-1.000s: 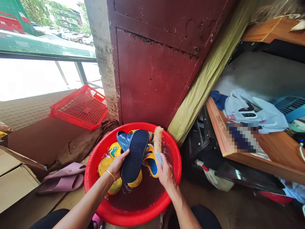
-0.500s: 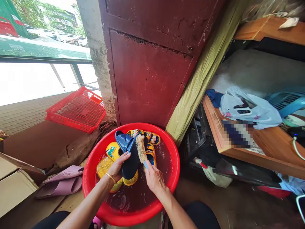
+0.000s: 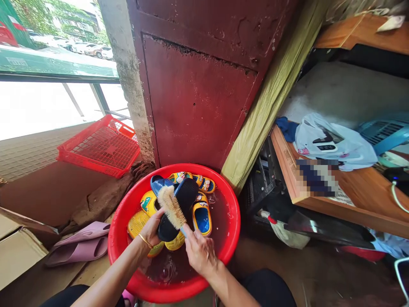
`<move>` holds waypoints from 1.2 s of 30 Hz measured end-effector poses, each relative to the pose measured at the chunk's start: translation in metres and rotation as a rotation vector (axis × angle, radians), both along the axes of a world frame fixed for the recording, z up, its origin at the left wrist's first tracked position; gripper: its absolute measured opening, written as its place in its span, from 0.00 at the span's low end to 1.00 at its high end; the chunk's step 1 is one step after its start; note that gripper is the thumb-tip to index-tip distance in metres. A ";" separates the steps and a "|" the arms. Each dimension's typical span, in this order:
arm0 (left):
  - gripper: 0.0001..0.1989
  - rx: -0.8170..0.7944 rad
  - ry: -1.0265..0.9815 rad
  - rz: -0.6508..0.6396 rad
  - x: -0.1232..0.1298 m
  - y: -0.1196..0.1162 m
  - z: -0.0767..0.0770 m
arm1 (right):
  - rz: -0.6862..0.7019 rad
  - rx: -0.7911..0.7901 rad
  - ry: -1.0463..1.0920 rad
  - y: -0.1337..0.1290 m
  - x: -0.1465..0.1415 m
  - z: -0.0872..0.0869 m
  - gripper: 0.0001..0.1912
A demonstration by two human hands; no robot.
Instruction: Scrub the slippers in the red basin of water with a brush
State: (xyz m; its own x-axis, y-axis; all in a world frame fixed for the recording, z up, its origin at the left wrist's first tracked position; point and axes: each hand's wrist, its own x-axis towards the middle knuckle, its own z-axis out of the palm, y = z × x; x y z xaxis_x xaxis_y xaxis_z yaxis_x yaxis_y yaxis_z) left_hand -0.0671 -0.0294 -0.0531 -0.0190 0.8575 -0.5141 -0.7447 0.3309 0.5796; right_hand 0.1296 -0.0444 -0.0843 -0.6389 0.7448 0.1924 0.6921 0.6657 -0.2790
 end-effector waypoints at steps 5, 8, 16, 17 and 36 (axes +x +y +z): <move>0.28 0.107 0.269 -0.007 0.006 -0.008 0.012 | -0.325 -0.059 -0.017 0.053 0.019 0.014 0.25; 0.30 0.307 0.725 -0.024 0.001 -0.012 0.010 | -0.475 -0.106 -0.050 0.072 0.039 0.018 0.25; 0.26 0.555 1.842 -0.336 -0.012 -0.020 -0.029 | -0.569 -0.267 -0.290 0.075 0.050 0.005 0.25; 0.27 0.529 1.863 -0.385 -0.013 -0.019 -0.034 | -0.564 -0.272 -0.283 0.077 0.049 0.006 0.25; 0.26 0.408 1.332 -0.401 -0.020 0.002 -0.058 | -0.306 -0.062 -0.136 0.042 0.020 0.025 0.26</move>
State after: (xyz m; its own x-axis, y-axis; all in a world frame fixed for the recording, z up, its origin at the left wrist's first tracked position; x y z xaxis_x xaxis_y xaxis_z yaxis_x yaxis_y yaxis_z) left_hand -0.0869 -0.0274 -0.1112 -0.0065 0.9995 -0.0298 0.5134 0.0289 0.8576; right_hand 0.1494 -0.0028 -0.0597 -0.4008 0.9136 0.0691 0.8909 0.4062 -0.2034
